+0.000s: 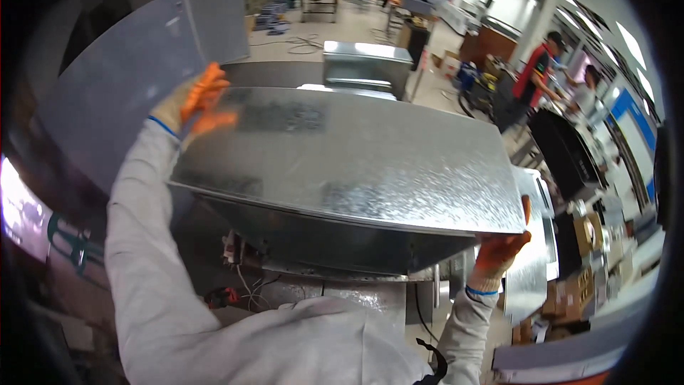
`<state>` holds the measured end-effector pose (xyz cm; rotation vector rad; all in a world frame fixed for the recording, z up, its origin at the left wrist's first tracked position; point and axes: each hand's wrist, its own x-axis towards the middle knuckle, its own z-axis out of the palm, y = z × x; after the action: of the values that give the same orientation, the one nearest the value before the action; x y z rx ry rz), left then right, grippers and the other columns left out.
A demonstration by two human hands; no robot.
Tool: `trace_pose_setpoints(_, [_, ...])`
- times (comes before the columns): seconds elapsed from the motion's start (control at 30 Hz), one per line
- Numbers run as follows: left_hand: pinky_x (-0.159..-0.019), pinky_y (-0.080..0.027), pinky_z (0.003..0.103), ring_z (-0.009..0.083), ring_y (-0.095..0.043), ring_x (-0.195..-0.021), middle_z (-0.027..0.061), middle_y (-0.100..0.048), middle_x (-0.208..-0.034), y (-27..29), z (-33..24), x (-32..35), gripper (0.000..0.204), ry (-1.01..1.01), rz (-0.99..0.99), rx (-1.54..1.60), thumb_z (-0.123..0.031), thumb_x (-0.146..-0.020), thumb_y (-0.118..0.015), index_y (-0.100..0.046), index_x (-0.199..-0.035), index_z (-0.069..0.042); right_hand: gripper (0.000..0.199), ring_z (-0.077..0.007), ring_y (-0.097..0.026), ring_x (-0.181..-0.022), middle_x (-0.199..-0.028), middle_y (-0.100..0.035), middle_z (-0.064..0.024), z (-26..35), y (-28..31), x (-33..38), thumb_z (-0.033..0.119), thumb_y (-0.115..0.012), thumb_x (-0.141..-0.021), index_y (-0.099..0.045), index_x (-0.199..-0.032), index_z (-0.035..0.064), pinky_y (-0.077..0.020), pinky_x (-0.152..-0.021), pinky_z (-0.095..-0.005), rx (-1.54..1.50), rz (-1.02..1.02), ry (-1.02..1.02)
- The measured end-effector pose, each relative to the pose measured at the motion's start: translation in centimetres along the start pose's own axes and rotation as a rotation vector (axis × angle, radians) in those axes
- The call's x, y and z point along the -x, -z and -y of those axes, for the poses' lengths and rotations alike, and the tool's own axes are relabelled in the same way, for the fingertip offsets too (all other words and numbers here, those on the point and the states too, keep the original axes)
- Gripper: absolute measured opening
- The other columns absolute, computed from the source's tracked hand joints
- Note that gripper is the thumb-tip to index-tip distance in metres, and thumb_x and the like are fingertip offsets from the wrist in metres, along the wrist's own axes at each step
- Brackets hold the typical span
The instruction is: Assembling and shaping galvanized metal structures using a hammer on a fabrication floor.
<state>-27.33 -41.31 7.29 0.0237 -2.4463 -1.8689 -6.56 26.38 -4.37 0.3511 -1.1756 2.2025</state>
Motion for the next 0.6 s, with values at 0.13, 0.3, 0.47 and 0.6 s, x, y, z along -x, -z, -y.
trace_pose_setpoints(0.13, [-0.103, -0.045, 0.037, 0.0234, -0.049, -0.134, 0.0136, -0.043, -0.153, 3.0, 11.1, -3.8, 0.111, -0.319, 0.482, 0.560, 0.006, -0.083, -0.076, -0.009, -0.162, -0.036, 0.084, -0.0071, -0.063, -0.080, -0.108, -0.070, -0.0026, -0.5, -6.3, 0.1, 0.069, -0.042, -0.098, -0.037, -0.153, 0.0059, -0.0492, -0.062, -0.0182, 0.075, -0.179, 0.022])
trace_pose_setpoints(0.3, [-0.087, -0.057, 0.040, 0.0237, -0.068, -0.101, 0.0151, -0.059, -0.133, -2.8, 4.3, -2.4, 0.073, 0.105, 0.290, 0.885, -0.058, -0.099, -0.051, -0.042, -0.148, -0.005, 0.077, -0.0088, -0.061, -0.072, -0.094, -0.071, -0.0022, -1.4, -7.8, -0.4, 0.069, -0.042, -0.098, -0.062, -0.129, 0.0013, -0.0453, -0.058, -0.0185, 0.218, -0.383, 0.237])
trace_pose_setpoints(0.47, [-0.086, -0.057, 0.037, 0.0215, -0.068, -0.097, 0.0163, -0.055, -0.137, -2.5, 6.0, -3.2, 0.064, -0.393, 0.293, 0.347, -0.036, -0.101, -0.058, -0.032, -0.156, -0.018, 0.074, -0.0146, -0.065, -0.089, -0.110, -0.070, -0.0068, -0.4, 1.6, -0.2, 0.069, -0.038, -0.100, -0.062, -0.128, 0.0048, -0.0528, -0.072, -0.0264, -0.319, 0.098, 0.020])
trace_pose_setpoints(0.6, [-0.094, -0.055, 0.038, 0.0235, -0.066, -0.107, 0.0144, -0.053, -0.139, 2.7, 10.8, -4.5, 0.075, -0.573, 0.304, 0.170, -0.004, -0.096, -0.056, -0.023, -0.160, -0.025, 0.080, -0.0306, -0.050, -0.133, -0.146, -0.052, -0.0172, -1.3, 1.2, -3.5, 0.069, -0.035, -0.099, -0.050, -0.144, 0.0047, -0.0346, -0.116, -0.0468, 0.249, -0.150, -0.079])
